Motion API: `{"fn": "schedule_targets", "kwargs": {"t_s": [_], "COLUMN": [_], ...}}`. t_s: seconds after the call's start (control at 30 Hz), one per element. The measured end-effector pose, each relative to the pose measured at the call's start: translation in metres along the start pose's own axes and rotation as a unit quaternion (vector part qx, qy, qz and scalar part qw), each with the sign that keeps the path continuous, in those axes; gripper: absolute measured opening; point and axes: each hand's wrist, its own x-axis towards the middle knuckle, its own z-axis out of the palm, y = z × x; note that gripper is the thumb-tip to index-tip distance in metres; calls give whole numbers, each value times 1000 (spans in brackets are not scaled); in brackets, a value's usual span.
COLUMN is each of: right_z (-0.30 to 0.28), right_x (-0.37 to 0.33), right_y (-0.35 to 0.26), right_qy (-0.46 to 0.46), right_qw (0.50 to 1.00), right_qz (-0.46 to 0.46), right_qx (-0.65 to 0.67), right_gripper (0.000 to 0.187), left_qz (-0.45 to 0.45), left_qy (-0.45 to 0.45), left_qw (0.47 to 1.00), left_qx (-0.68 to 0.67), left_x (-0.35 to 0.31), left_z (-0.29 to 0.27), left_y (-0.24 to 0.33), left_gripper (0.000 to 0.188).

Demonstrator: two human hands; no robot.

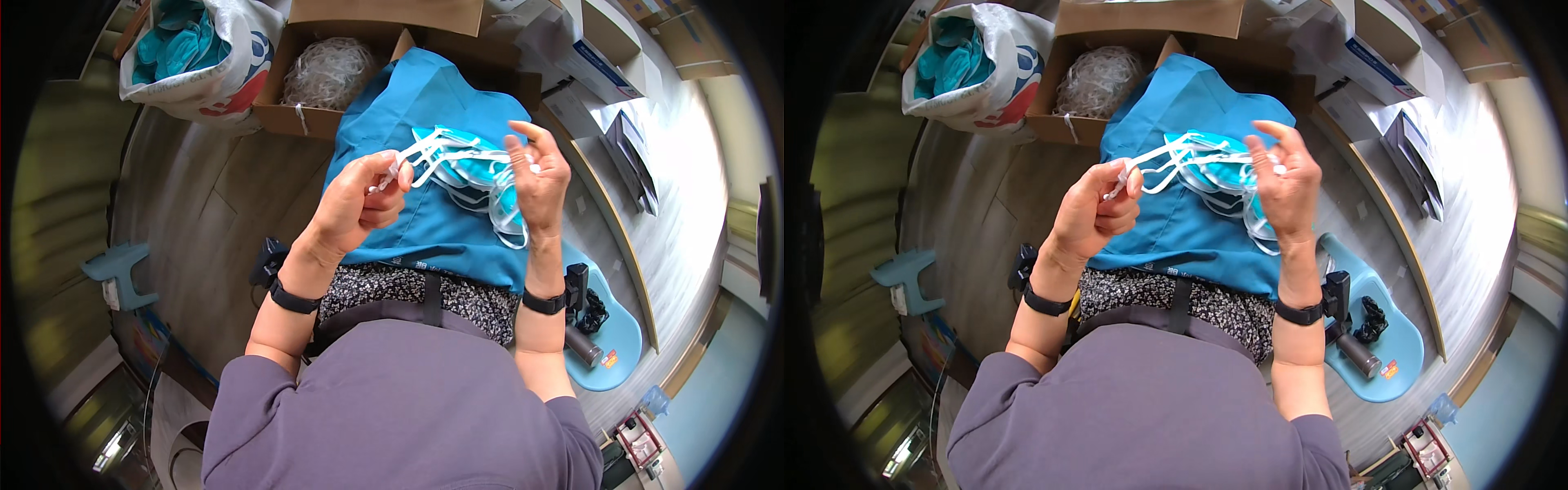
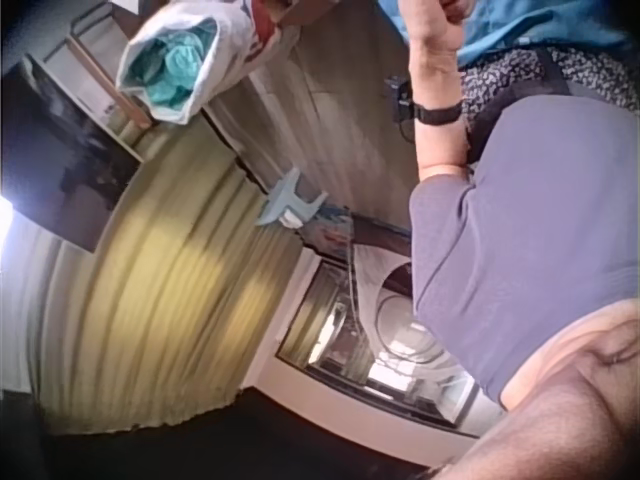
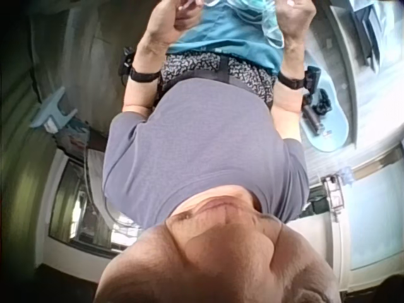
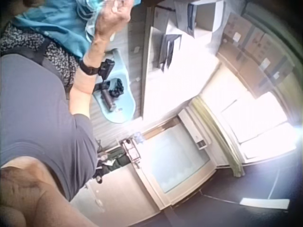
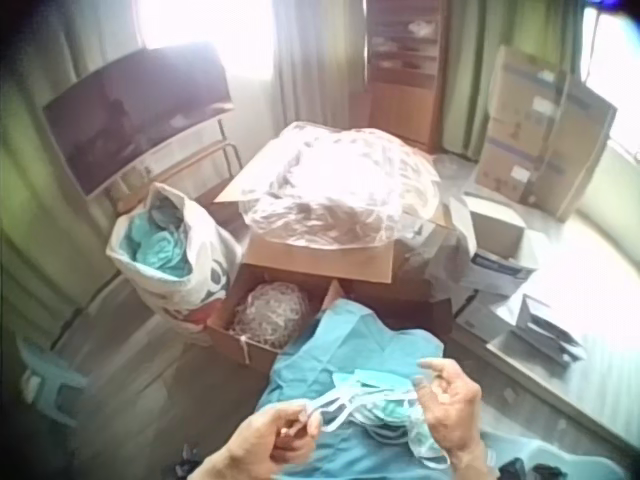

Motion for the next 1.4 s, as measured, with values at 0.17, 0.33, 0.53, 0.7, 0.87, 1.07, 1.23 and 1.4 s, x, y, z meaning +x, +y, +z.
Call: {"fn": "schedule_targets", "kwargs": {"t_s": [0.17,0.33,0.53,0.7,0.87,1.07,1.23,1.4], "right_z": [40,65,61,59,63,61,45,25], "right_x": [-13,-17,-21,-27,-30,-30,-24,-8], "right_y": [-43,-21,-25,-20,-19,-23,-24,-4], "right_qy": [-207,-200,-138,-118,-120,-69,-41,-20], "right_qw": [976,975,928,869,940,978,839,709], "right_qz": [-60,-56,140,223,86,-8,294,433], "right_qx": [-1,77,317,426,306,198,457,556], "right_gripper": [39,14,16,15,13,15,17,17], "left_qz": [-33,-22,-17,-15,-20,-24,-12,74], "left_qy": [7,26,57,20,26,11,25,46], "left_qw": [999,998,994,999,997,997,1000,976], "left_qx": [33,56,90,-34,-68,-72,10,198], "left_x": [-5,-6,6,21,26,31,36,46], "left_z": [4,9,8,12,9,11,25,27], "left_y": [1,-5,-23,-36,-38,-36,-48,-65], "left_gripper": [34,32,33,32,34,36,25,23]}}
